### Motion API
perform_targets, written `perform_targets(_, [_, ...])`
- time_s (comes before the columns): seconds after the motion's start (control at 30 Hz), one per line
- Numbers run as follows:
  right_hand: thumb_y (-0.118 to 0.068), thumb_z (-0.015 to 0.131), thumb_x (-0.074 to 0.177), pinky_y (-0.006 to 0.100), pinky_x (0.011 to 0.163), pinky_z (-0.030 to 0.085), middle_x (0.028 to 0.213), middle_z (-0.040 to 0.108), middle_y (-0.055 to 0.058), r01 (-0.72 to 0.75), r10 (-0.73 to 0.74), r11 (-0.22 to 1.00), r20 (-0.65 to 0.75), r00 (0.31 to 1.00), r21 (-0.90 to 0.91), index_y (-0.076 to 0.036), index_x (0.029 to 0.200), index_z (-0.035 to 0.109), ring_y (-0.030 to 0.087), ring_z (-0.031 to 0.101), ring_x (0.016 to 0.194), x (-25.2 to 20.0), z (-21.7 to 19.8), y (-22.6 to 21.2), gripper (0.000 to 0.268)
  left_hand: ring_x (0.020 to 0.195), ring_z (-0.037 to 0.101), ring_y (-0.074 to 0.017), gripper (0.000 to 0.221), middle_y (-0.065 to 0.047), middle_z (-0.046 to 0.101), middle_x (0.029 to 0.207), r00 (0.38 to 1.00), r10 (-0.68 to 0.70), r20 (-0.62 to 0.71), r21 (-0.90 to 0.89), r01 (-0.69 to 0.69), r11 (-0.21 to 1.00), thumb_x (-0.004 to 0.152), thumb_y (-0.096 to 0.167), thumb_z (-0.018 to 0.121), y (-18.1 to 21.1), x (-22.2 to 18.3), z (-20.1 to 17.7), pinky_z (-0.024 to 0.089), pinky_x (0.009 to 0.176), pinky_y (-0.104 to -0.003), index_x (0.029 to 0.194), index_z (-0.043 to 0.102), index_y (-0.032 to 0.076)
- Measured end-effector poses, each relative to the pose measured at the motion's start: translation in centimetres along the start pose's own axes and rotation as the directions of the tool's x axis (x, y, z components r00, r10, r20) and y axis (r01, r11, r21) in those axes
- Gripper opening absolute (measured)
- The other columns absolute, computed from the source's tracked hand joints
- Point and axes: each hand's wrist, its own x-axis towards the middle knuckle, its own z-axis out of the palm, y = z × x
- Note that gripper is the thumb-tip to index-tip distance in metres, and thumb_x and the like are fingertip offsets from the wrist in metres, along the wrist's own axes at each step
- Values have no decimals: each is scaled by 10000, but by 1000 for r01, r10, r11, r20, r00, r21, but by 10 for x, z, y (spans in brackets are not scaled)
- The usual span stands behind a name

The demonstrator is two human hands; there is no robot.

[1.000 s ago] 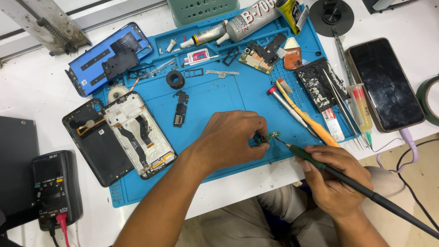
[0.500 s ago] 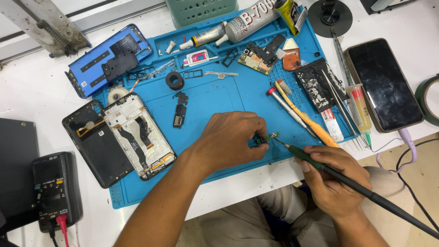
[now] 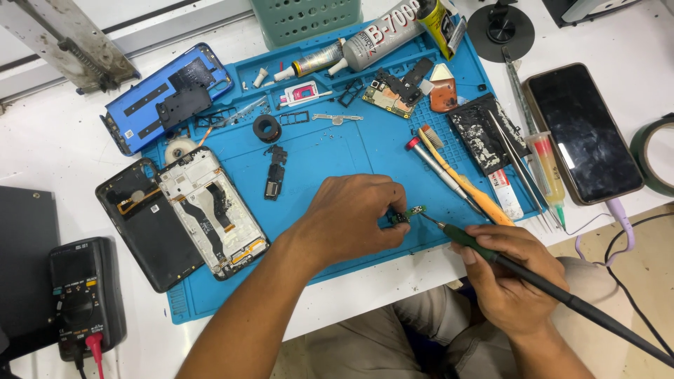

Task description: A person uses a soldering iron to repair a small electronic component on a mobile phone circuit board at a repair bench.

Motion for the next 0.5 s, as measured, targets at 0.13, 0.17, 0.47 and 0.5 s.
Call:
perform_targets(0.13, [-76, 733, 909, 427, 870, 668, 965, 706, 244, 4, -4, 1000, -14, 1000, -22, 55, 966, 633, 359, 771, 938, -1, 0, 0, 176, 745, 640, -181, 168, 55, 696, 851, 1000, -5, 5, 3, 5, 1000, 866, 350, 720, 2, -1, -2, 442, 522, -403, 913, 722, 188])
perform_targets(0.17, [-80, 733, 908, 426, 879, 667, 976, 707, 243, -13, 13, 1000, -15, 1000, -16, 49, 974, 627, 353, 772, 944, -2, -1, 0, 180, 747, 639, -179, 165, 55, 695, 855, 1000, -4, 6, -2, 4, 1000, 869, 347, 721, 1, -1, -2, 442, 524, -403, 913, 721, 188])
perform_targets(0.47, [-14, 660, 935, 421, 725, 717, 1041, 646, 269, -126, 179, 916, -106, 978, 381, 38, 1051, 555, 362, 748, 735, -5, 0, 4, 165, 743, 637, -184, 151, 54, 687, 856, 999, -12, 29, -10, 12, 1000, 881, 336, 744, 5, -2, -6, 449, 549, -402, 926, 738, 192])
perform_targets(0.5, [8, 661, 925, 422, 700, 718, 1036, 641, 272, -131, 211, 882, -132, 969, 453, 39, 1052, 554, 364, 739, 705, -5, 0, 4, 168, 745, 646, -177, 140, 54, 690, 849, 999, -20, 28, -12, 21, 1000, 885, 326, 744, 7, -3, -7, 458, 555, -396, 923, 743, 191])
